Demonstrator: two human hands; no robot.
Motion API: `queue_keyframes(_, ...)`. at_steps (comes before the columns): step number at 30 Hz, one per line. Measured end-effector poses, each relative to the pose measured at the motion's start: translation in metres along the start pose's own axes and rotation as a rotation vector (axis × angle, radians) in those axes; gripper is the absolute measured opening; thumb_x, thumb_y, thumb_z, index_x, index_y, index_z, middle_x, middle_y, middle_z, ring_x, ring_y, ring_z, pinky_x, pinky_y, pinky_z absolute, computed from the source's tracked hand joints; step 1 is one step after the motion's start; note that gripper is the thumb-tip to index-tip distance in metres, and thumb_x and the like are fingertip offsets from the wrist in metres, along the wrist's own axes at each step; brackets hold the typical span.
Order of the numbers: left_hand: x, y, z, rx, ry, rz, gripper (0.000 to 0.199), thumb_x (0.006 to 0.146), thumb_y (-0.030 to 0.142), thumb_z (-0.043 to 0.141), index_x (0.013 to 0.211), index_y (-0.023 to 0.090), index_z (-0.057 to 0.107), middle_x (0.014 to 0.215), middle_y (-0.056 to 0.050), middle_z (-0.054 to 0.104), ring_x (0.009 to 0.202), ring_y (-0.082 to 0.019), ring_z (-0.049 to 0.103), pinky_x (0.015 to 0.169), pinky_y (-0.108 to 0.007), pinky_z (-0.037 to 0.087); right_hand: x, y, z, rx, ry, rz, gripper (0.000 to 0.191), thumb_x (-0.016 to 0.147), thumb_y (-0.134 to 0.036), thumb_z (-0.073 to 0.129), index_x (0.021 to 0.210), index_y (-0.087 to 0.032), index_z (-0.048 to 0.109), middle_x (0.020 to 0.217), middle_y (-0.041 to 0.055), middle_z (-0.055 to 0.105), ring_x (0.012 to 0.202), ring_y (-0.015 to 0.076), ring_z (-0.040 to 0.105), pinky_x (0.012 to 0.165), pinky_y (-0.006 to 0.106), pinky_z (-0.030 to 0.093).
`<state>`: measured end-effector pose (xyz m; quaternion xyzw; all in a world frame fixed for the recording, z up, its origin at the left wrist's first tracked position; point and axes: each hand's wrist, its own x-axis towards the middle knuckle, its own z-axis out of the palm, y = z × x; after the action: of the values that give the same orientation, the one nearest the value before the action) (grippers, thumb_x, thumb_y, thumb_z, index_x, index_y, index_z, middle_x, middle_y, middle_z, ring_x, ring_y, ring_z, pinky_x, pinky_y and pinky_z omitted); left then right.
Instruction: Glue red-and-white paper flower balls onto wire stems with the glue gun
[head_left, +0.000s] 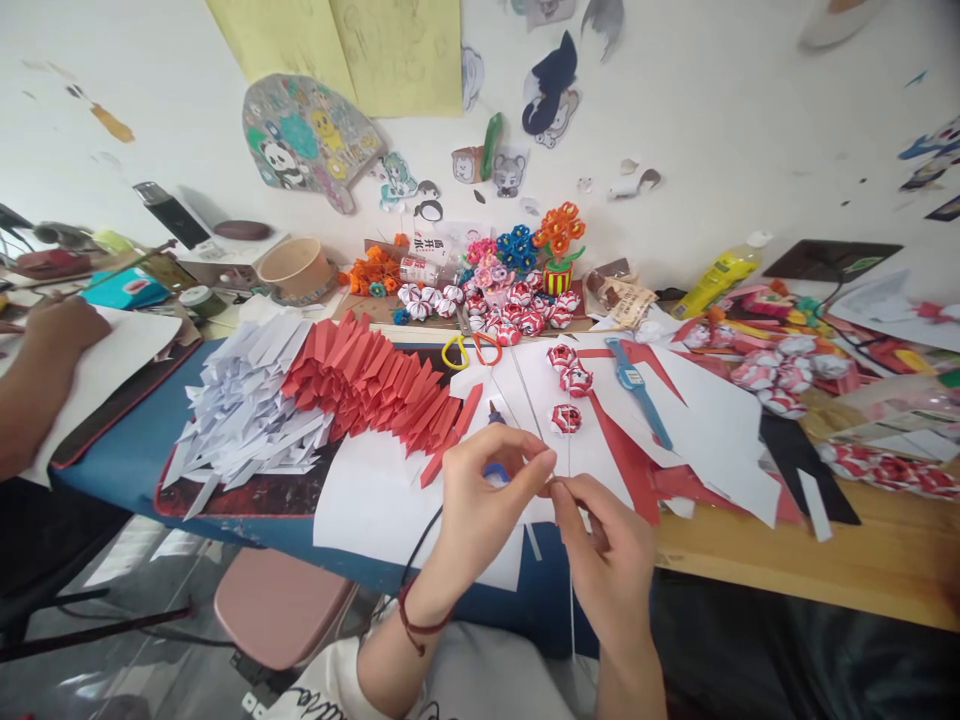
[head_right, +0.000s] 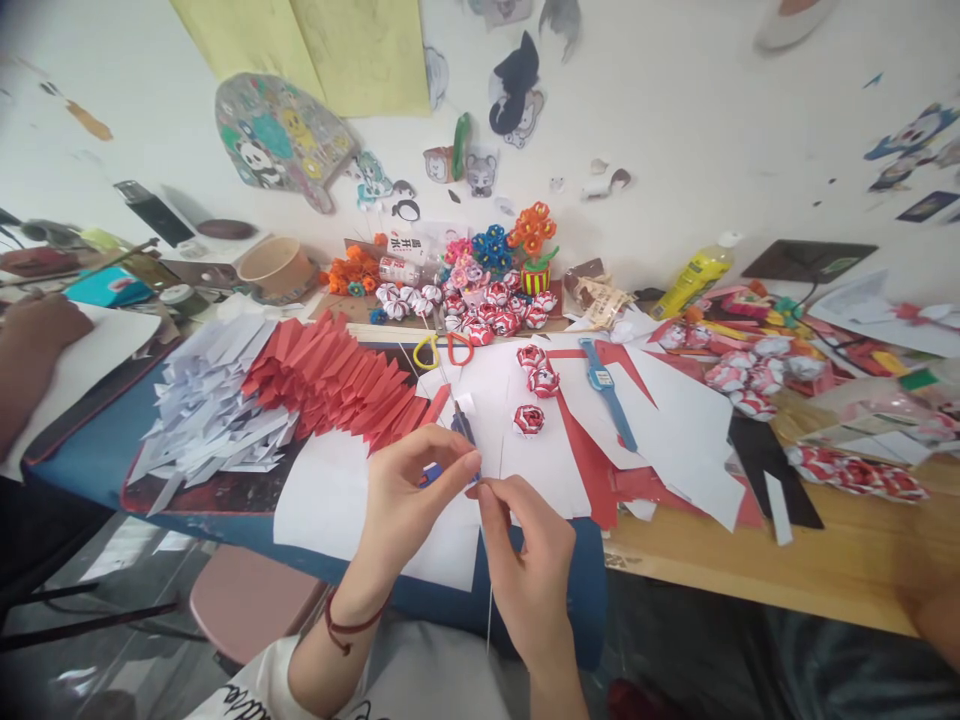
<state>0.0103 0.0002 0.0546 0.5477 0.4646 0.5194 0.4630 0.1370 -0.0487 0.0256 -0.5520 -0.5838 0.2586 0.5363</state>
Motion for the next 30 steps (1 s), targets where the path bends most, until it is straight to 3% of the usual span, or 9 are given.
queue_keyframes(3, -0.001, -0.002, 0.001, 0.006, 0.056, 0.015, 0.013, 0.086, 0.027, 0.076, 0.078, 0.018, 0.071, 0.076, -0.002, 0.072, 0.064, -0.013, 0.062, 0.064, -0.026, 0.052, -0.003, 0.001, 0.002, -0.075, 0.034, -0.091, 0.017, 0.1, -0.019, 0.058, 0.093, -0.021, 0.073, 0.08, 0.0028, 0.072, 0.064, 0.0133, 0.062, 0.06, 0.025, 0.05)
queue_keyframes(15, -0.003, -0.007, 0.001, 0.04, 0.092, 0.07, 0.015, 0.091, 0.027, 0.073, 0.079, 0.018, 0.071, 0.078, -0.002, 0.073, 0.071, -0.014, 0.067, 0.068, -0.026, 0.053, -0.003, 0.0, 0.011, -0.319, 0.189, -0.355, 0.017, 0.094, -0.005, 0.063, 0.099, -0.02, 0.068, 0.07, 0.0017, 0.069, 0.056, 0.0122, 0.06, 0.056, 0.026, 0.048)
queue_keyframes(23, -0.003, -0.019, 0.002, 0.096, 0.084, 0.063, 0.021, 0.098, 0.031, 0.065, 0.082, 0.018, 0.07, 0.081, -0.003, 0.072, 0.074, -0.015, 0.068, 0.071, -0.026, 0.054, -0.002, 0.004, 0.019, -0.372, 0.235, -0.387, 0.017, 0.096, -0.006, 0.061, 0.097, -0.021, 0.068, 0.068, 0.0024, 0.069, 0.056, 0.0127, 0.062, 0.057, 0.026, 0.049)
queue_keyframes(30, -0.003, -0.023, 0.007, 0.242, 0.173, 0.129, 0.021, 0.101, 0.028, 0.058, 0.083, 0.019, 0.065, 0.078, 0.0, 0.069, 0.07, -0.012, 0.063, 0.066, -0.024, 0.049, -0.007, 0.003, 0.024, -0.397, 0.235, -0.401, 0.019, 0.093, -0.002, 0.063, 0.1, -0.018, 0.068, 0.071, 0.0045, 0.072, 0.058, 0.0143, 0.067, 0.057, 0.027, 0.049)
